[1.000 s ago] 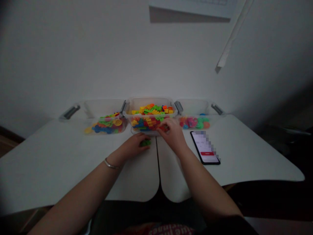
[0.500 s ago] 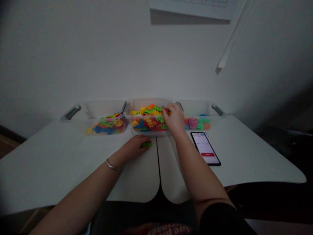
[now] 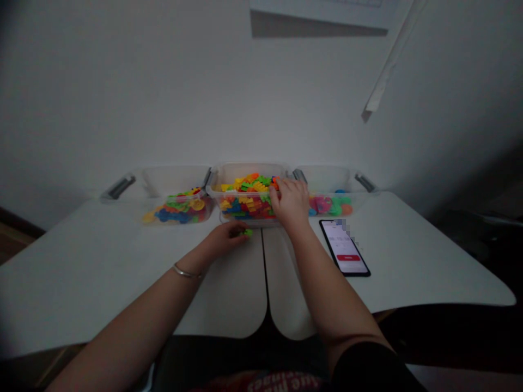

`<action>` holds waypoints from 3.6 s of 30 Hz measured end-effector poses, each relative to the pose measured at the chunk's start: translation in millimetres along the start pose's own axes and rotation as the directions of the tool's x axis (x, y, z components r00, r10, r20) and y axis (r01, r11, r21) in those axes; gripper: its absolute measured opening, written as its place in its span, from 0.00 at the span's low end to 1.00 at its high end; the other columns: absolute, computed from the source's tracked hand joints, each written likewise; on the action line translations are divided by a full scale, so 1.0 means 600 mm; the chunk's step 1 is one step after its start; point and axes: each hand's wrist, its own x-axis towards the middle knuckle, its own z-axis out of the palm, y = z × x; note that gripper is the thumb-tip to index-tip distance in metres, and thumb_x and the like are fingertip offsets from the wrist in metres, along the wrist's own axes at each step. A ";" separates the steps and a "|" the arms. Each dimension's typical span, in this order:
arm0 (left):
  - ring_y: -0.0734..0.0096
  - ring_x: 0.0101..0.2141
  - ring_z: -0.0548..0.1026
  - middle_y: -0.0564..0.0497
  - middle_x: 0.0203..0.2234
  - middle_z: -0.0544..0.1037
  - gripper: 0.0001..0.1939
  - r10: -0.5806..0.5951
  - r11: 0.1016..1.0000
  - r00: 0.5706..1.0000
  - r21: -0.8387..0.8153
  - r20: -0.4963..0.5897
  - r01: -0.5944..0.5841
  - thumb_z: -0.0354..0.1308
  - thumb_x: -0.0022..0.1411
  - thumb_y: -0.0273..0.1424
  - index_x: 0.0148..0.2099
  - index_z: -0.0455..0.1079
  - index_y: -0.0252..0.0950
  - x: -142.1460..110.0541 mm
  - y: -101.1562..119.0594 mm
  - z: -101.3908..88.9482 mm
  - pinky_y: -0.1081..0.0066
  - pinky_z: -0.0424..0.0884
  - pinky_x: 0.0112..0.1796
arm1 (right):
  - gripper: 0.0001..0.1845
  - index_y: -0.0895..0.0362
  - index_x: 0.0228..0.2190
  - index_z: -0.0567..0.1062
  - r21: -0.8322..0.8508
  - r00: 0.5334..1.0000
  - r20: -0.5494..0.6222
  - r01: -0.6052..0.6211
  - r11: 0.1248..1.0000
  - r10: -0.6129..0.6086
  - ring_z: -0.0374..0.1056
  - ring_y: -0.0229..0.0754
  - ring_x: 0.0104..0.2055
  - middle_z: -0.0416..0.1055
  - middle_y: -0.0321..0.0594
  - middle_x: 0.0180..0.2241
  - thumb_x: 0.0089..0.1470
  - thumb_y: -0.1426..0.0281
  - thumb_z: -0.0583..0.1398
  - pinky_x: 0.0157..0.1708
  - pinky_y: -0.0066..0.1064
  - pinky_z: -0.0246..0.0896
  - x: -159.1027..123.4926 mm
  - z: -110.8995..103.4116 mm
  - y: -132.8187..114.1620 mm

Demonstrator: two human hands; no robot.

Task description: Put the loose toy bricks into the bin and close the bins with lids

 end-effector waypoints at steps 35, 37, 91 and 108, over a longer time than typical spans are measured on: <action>0.81 0.25 0.69 0.53 0.28 0.75 0.17 -0.320 0.600 0.938 -0.738 0.132 0.308 0.77 0.46 0.33 0.35 0.76 0.32 0.005 0.020 -0.008 0.79 0.65 0.27 | 0.11 0.54 0.42 0.73 0.597 0.966 0.051 0.173 0.784 -0.253 0.74 0.45 0.45 0.78 0.45 0.41 0.57 0.74 0.57 0.47 0.40 0.70 -0.100 0.029 -0.070; 0.81 0.26 0.69 0.53 0.28 0.75 0.18 -0.294 0.591 0.947 -0.753 0.133 0.289 0.77 0.45 0.34 0.36 0.76 0.32 0.004 0.024 -0.009 0.79 0.63 0.27 | 0.09 0.53 0.42 0.73 0.588 0.966 -0.002 0.212 0.781 -0.260 0.73 0.44 0.45 0.77 0.44 0.40 0.59 0.72 0.57 0.47 0.39 0.70 -0.093 0.017 -0.073; 0.74 0.34 0.77 0.50 0.35 0.79 0.13 -0.268 0.467 0.948 -0.837 0.174 0.286 0.73 0.51 0.24 0.40 0.77 0.33 0.001 0.026 -0.018 0.74 0.73 0.37 | 0.13 0.54 0.44 0.73 0.445 0.971 0.137 0.116 0.888 -0.196 0.73 0.51 0.47 0.78 0.46 0.44 0.55 0.70 0.62 0.50 0.48 0.67 -0.112 0.016 -0.080; 0.73 0.34 0.78 0.50 0.37 0.80 0.18 -0.200 0.512 0.945 -0.795 0.258 0.325 0.76 0.49 0.33 0.41 0.77 0.36 -0.001 0.022 -0.016 0.73 0.75 0.37 | 0.11 0.52 0.43 0.74 0.581 0.975 0.005 0.178 0.794 -0.222 0.74 0.46 0.43 0.78 0.42 0.40 0.58 0.72 0.59 0.44 0.40 0.70 -0.113 0.017 -0.073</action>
